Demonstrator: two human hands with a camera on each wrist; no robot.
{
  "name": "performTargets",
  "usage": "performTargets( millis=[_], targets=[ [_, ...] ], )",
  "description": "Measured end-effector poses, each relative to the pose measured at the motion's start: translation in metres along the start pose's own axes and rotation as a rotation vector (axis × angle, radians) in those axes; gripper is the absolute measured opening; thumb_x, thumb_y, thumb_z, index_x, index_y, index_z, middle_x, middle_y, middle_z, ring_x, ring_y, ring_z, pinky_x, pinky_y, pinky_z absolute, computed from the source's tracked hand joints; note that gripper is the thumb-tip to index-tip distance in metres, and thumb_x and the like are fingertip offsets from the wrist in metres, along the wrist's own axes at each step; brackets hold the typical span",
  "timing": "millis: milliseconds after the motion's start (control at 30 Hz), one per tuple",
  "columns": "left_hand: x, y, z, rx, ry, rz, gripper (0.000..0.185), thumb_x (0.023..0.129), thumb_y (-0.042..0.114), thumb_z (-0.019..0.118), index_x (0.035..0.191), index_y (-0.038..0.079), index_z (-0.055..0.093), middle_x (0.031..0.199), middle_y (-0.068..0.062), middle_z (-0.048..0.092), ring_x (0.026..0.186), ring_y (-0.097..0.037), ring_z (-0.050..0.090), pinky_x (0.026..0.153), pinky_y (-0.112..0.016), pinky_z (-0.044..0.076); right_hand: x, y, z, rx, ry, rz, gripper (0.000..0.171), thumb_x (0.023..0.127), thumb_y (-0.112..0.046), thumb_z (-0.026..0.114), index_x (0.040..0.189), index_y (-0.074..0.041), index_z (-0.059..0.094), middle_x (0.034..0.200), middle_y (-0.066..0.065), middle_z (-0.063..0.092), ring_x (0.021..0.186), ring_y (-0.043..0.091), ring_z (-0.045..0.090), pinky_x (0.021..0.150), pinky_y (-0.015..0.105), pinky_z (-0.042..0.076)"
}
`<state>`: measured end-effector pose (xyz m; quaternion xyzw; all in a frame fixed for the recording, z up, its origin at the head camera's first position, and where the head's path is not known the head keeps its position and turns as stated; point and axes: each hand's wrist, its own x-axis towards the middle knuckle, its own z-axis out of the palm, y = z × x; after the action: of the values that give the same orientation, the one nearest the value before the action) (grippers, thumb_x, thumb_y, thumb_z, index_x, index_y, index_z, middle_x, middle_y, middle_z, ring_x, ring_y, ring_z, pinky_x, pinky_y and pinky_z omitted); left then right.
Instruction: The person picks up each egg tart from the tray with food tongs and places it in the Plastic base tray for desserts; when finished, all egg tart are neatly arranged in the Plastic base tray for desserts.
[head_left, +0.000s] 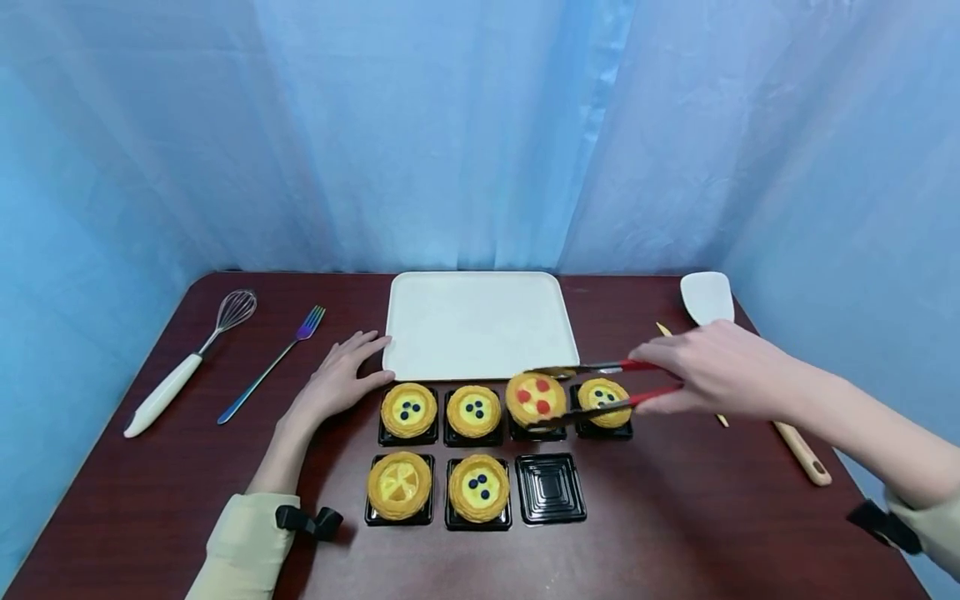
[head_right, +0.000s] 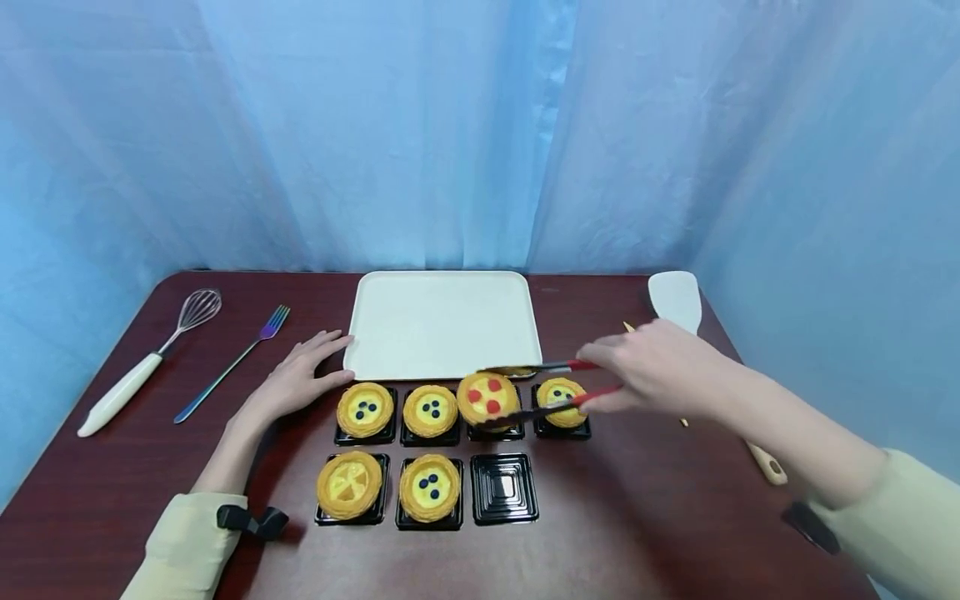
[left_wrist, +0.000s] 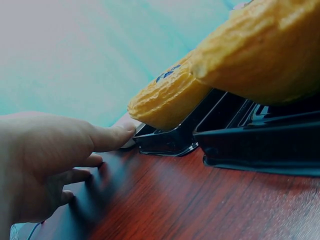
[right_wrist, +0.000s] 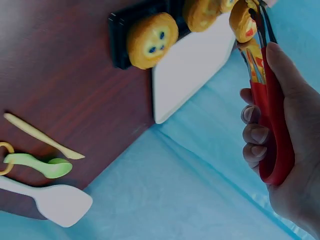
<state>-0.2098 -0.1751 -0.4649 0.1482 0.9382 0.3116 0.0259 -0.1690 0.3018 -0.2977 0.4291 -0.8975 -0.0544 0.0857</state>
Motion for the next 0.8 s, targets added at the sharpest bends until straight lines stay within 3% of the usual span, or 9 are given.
performTargets(
  millis=[133,367,633,800],
  targets=[
    [0.000,0.000,0.000,-0.004,-0.001,-0.001,0.063,0.101,0.034,0.065,0.156,0.010,0.045,0.165,-0.026,0.033,0.157,-0.046,0.020,0.128,-0.068,0.008,-0.022,-0.007,-0.001,0.004,0.036,-0.010,0.048,0.073,-0.060,0.086,0.104,-0.026,0.074,0.076,-0.026,0.062,0.056,-0.016,0.037,0.049,0.011,0.029],
    [-0.001,-0.002,-0.002,0.002,0.002,-0.012,0.064,0.101,0.035,0.066,0.157,0.011,0.045,0.166,-0.025,0.032,0.158,-0.046,0.019,0.128,-0.068,0.008,-0.041,-0.016,0.005,0.048,0.076,-0.066,0.048,0.074,-0.059,0.086,0.105,-0.025,0.073,0.088,-0.024,0.070,0.060,-0.017,0.040,0.050,0.010,0.032],
    [-0.001,-0.002,-0.002,-0.004,-0.008,-0.021,0.066,0.101,0.036,0.066,0.157,0.011,0.044,0.166,-0.025,0.032,0.158,-0.045,0.019,0.129,-0.067,0.007,-0.048,-0.021,0.024,0.088,0.046,-0.118,0.048,0.076,-0.060,0.083,0.106,-0.025,0.072,0.088,-0.025,0.067,0.059,-0.017,0.038,0.050,0.009,0.031],
    [-0.001,-0.002,-0.002,-0.001,-0.018,-0.025,0.066,0.101,0.035,0.066,0.158,0.011,0.043,0.167,-0.024,0.031,0.159,-0.044,0.018,0.129,-0.066,0.006,-0.050,-0.022,0.031,0.086,0.001,-0.099,0.049,0.078,-0.064,0.081,0.106,-0.025,0.072,0.089,-0.024,0.068,0.059,-0.016,0.041,0.050,0.011,0.033]
  ],
)
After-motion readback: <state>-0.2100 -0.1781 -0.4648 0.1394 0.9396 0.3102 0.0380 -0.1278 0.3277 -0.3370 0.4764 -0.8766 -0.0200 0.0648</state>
